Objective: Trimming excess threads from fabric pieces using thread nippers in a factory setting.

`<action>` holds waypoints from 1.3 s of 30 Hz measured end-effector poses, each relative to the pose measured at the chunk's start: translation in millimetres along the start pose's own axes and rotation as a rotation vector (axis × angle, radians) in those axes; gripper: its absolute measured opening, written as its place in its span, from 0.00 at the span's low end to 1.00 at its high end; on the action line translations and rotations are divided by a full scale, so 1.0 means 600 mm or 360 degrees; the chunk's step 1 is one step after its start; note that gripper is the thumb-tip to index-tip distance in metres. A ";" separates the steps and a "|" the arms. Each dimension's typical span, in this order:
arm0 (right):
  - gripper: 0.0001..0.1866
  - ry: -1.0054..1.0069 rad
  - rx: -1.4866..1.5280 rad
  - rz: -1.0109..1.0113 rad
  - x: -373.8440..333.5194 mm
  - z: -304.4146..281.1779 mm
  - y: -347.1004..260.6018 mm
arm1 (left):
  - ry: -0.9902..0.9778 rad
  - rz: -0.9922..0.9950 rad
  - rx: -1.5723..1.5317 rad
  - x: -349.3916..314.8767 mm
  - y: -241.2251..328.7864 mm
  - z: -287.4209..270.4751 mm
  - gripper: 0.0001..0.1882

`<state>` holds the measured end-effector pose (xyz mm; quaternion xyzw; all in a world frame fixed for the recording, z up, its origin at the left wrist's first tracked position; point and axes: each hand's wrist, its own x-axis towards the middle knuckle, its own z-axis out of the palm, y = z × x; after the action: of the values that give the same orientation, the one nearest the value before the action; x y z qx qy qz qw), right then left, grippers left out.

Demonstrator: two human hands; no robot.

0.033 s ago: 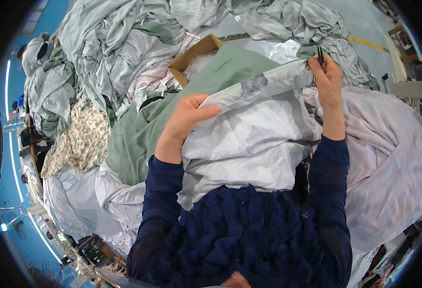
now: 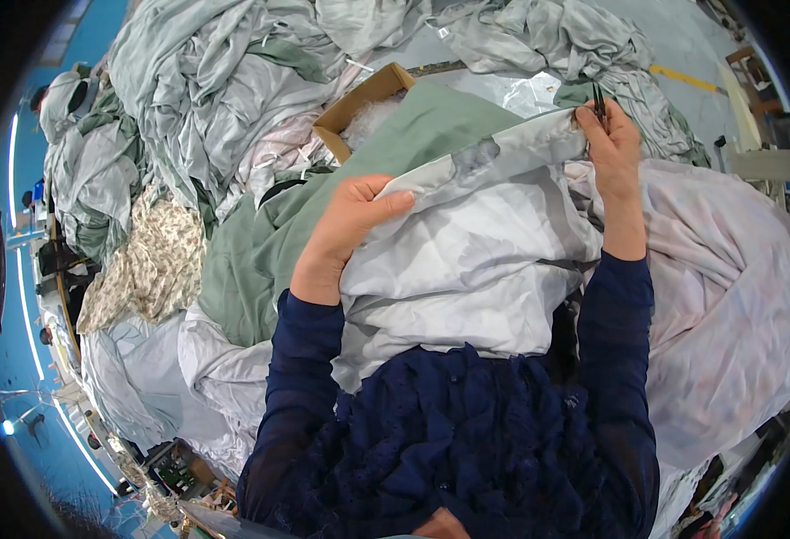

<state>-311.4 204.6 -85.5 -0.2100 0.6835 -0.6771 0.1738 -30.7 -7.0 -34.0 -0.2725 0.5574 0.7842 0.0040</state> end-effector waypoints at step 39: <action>0.03 0.0025 0.0994 0.0095 -0.160 -0.078 0.092 | 0.0390 0.1801 0.1910 -0.119 -0.098 0.030 0.13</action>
<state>-256.8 294.4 -144.1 -0.1210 0.4496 -0.8505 0.2444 40.8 52.0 -50.6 0.0138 0.9299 0.2024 -0.3069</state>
